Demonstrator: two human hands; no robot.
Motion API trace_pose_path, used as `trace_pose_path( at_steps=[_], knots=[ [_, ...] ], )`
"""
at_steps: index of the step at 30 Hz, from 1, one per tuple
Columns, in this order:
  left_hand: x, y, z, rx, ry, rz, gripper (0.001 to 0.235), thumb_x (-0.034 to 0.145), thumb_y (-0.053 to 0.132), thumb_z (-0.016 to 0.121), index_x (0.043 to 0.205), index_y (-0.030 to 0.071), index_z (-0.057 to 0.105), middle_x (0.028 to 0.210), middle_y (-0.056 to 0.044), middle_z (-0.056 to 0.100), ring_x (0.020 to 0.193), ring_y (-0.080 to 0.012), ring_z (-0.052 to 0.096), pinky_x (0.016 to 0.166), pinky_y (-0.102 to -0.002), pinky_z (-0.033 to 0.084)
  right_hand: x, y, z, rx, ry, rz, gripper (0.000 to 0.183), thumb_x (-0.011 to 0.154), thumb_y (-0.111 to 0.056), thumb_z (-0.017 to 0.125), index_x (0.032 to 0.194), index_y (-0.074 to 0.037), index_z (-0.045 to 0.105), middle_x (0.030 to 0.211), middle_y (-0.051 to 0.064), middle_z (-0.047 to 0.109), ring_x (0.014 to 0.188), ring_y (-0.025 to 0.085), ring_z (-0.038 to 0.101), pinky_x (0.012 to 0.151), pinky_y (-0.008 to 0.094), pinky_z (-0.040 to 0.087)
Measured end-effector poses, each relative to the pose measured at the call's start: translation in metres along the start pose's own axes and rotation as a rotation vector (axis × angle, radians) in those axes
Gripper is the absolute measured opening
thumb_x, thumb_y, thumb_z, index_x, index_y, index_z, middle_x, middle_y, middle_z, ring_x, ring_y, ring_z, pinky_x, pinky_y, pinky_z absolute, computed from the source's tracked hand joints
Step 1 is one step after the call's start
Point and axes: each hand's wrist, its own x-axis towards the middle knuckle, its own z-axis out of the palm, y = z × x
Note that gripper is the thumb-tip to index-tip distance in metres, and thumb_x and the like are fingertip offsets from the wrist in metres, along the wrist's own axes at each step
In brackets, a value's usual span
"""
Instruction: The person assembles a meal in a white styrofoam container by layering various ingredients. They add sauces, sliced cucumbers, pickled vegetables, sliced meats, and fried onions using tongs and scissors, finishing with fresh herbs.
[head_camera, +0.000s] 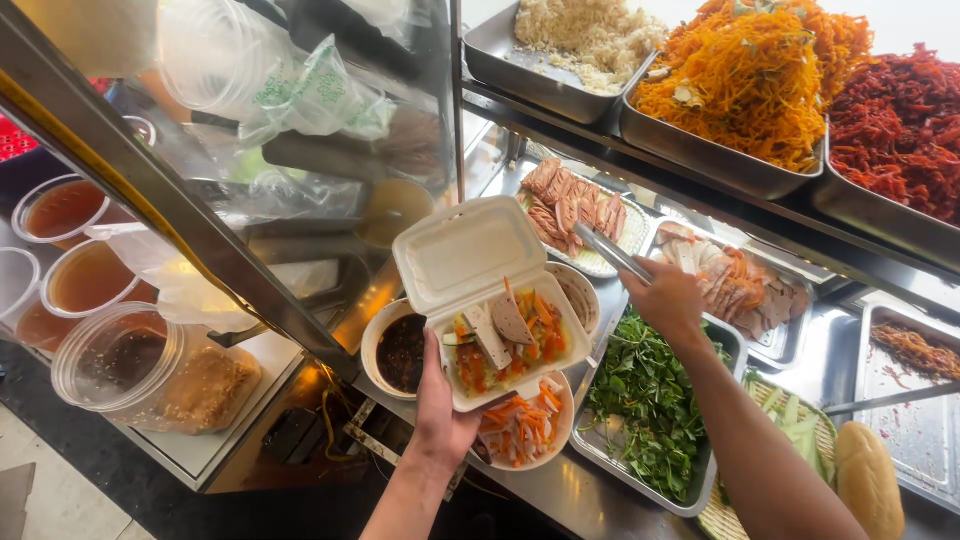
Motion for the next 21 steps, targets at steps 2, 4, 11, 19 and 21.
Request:
trace_pose_path(
  at_steps=[2,4,11,19,21],
  knots=[
    [-0.002,0.005,-0.002,0.023,0.016,-0.016,0.071,0.092,0.063,0.035,0.141,0.018,0.061,0.137,-0.019,0.066,0.124,-0.0390,0.060,0.102,-0.056,0.049,0.014,-0.040,-0.004,-0.018,-0.130,0.153,0.047,0.099,-0.046,0.061,0.141,-0.024,0.065,0.073,0.004,0.071,0.057,0.018,0.057,0.050,0.029,0.050],
    [-0.003,0.009,-0.005,0.016,0.013,-0.019,0.072,0.091,0.064,0.035,0.141,0.018,0.061,0.138,-0.020,0.066,0.123,-0.0399,0.060,0.101,-0.057,0.049,0.027,-0.054,0.003,-0.035,-0.153,0.145,0.044,0.100,-0.044,0.062,0.139,-0.026,0.067,0.074,0.002,0.071,0.055,0.017,0.058,0.048,0.030,0.050],
    [0.001,0.020,-0.016,-0.022,0.023,-0.031,0.071,0.092,0.063,0.037,0.141,0.019,0.062,0.137,-0.020,0.066,0.124,-0.0408,0.060,0.097,-0.059,0.051,0.042,-0.077,0.010,-0.102,-0.218,0.106,0.027,0.104,-0.036,0.062,0.126,-0.028,0.075,0.059,-0.004,0.057,0.048,0.013,0.047,0.043,0.026,0.040],
    [-0.003,0.024,0.001,0.056,0.037,-0.066,0.068,0.095,0.058,0.035,0.145,0.019,0.060,0.143,-0.020,0.065,0.130,-0.0396,0.058,0.102,-0.059,0.048,-0.012,-0.029,-0.055,-0.015,-0.064,0.179,0.043,0.093,-0.051,0.066,0.130,-0.032,0.072,0.061,0.004,0.071,0.049,0.017,0.056,0.049,0.031,0.043],
    [-0.005,0.013,0.007,0.086,0.032,-0.101,0.068,0.096,0.056,0.035,0.145,0.017,0.060,0.144,-0.020,0.064,0.132,-0.0390,0.058,0.105,-0.059,0.047,-0.051,-0.017,-0.098,0.000,-0.082,0.249,0.047,0.089,-0.057,0.065,0.131,-0.036,0.072,0.059,0.008,0.070,0.055,0.020,0.062,0.058,0.037,0.047]
  ],
)
